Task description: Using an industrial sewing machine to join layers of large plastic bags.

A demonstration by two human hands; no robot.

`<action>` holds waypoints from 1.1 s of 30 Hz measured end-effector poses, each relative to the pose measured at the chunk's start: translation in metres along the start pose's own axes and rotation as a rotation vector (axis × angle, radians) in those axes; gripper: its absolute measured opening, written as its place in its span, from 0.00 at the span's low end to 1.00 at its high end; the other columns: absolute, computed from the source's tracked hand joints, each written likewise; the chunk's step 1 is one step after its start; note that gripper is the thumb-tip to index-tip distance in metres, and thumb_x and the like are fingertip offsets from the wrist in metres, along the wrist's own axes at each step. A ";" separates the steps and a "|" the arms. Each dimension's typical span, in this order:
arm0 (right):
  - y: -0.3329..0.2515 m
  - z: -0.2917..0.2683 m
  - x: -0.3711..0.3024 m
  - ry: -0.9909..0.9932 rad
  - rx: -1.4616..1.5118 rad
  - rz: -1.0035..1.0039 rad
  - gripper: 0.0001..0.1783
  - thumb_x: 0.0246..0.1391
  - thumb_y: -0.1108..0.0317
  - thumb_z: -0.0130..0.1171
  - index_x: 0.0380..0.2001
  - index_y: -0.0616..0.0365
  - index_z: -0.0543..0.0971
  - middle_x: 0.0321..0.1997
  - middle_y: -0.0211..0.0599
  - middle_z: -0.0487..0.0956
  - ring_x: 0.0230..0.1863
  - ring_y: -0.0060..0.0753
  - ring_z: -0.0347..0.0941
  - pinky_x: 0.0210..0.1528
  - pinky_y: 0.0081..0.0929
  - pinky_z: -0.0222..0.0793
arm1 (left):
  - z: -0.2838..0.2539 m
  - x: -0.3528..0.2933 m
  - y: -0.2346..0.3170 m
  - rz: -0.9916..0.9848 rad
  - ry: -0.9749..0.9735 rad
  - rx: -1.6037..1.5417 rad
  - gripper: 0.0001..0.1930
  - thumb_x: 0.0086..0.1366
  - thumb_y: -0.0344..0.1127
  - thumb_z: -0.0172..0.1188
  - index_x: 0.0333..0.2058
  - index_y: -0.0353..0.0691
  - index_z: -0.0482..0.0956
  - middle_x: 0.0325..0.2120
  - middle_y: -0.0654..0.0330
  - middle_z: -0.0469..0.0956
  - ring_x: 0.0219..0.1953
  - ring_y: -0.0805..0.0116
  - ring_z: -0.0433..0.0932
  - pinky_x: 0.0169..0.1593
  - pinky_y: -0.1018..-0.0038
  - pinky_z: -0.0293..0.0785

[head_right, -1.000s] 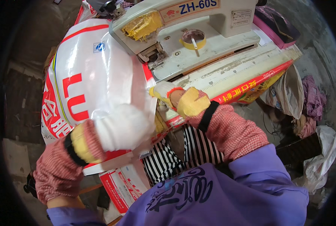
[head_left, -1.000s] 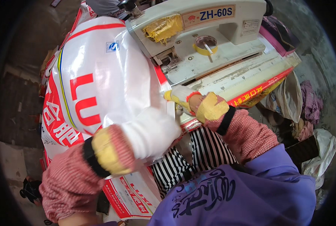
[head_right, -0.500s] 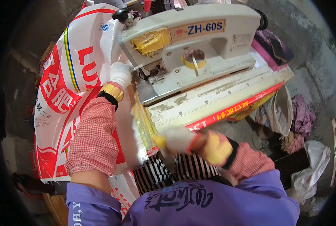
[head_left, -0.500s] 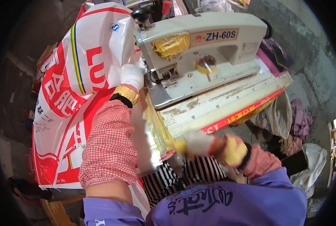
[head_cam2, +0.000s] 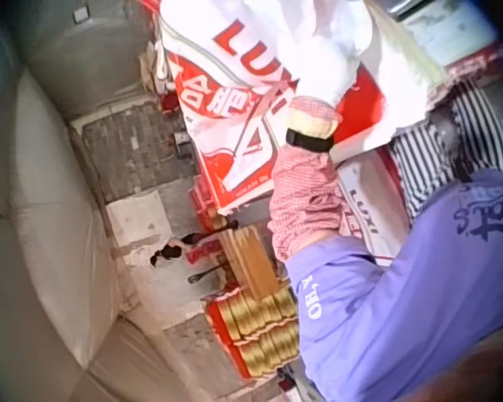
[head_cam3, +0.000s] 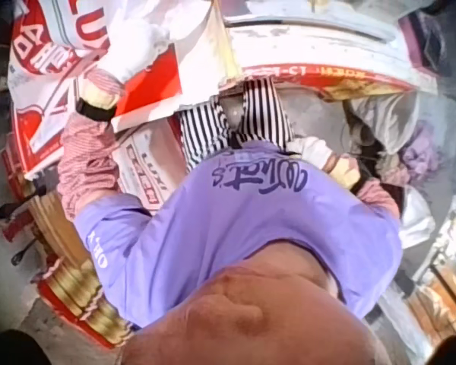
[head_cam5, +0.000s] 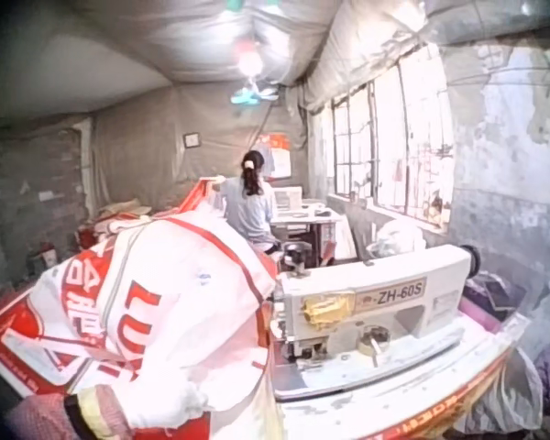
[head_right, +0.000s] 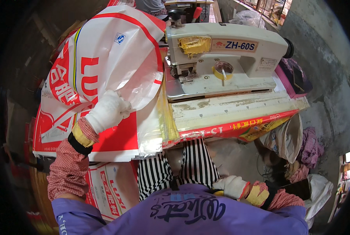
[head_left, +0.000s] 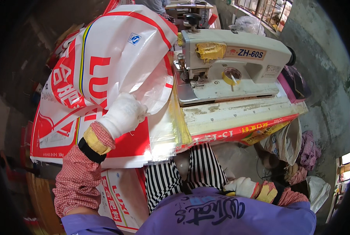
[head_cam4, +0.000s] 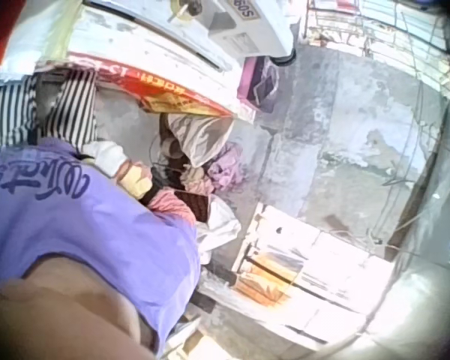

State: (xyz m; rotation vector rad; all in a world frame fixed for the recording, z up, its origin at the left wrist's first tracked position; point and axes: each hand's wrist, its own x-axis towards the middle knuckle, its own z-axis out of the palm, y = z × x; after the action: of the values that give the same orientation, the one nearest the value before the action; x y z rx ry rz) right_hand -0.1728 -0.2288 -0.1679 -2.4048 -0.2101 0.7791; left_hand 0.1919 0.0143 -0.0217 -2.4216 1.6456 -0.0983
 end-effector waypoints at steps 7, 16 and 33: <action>-0.032 0.012 -0.040 -0.086 0.060 0.373 0.21 0.45 0.52 0.52 0.43 0.43 0.74 0.38 0.38 0.77 0.40 0.45 0.73 0.41 0.33 0.68 | -0.022 -0.014 0.010 0.055 -0.075 0.213 0.04 0.44 0.34 0.58 0.22 0.49 0.79 0.19 0.62 0.75 0.30 0.63 0.74 0.37 0.69 0.69; -0.072 0.026 -0.054 -0.129 -0.095 0.743 0.22 0.45 0.51 0.52 0.44 0.47 0.73 0.36 0.39 0.77 0.39 0.45 0.74 0.40 0.33 0.69 | -0.038 -0.032 -0.010 0.187 0.283 0.205 0.04 0.40 0.32 0.56 0.19 0.52 0.72 0.24 0.68 0.70 0.39 0.68 0.70 0.55 0.69 0.60; -0.044 -0.088 0.035 0.768 -0.229 -0.101 0.27 0.39 0.61 0.63 0.44 0.60 0.71 0.46 0.45 0.72 0.45 0.47 0.69 0.49 0.35 0.65 | -0.099 -0.073 0.013 0.240 0.371 -0.115 0.08 0.41 0.25 0.58 0.25 0.39 0.75 0.46 0.54 0.70 0.50 0.51 0.68 0.53 0.61 0.64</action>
State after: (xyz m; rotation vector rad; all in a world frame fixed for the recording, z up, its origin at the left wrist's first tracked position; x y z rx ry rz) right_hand -0.0924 -0.2252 -0.1017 -2.6902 -0.1070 -0.2550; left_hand 0.1358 0.0639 0.0771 -2.3707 2.1418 -0.4500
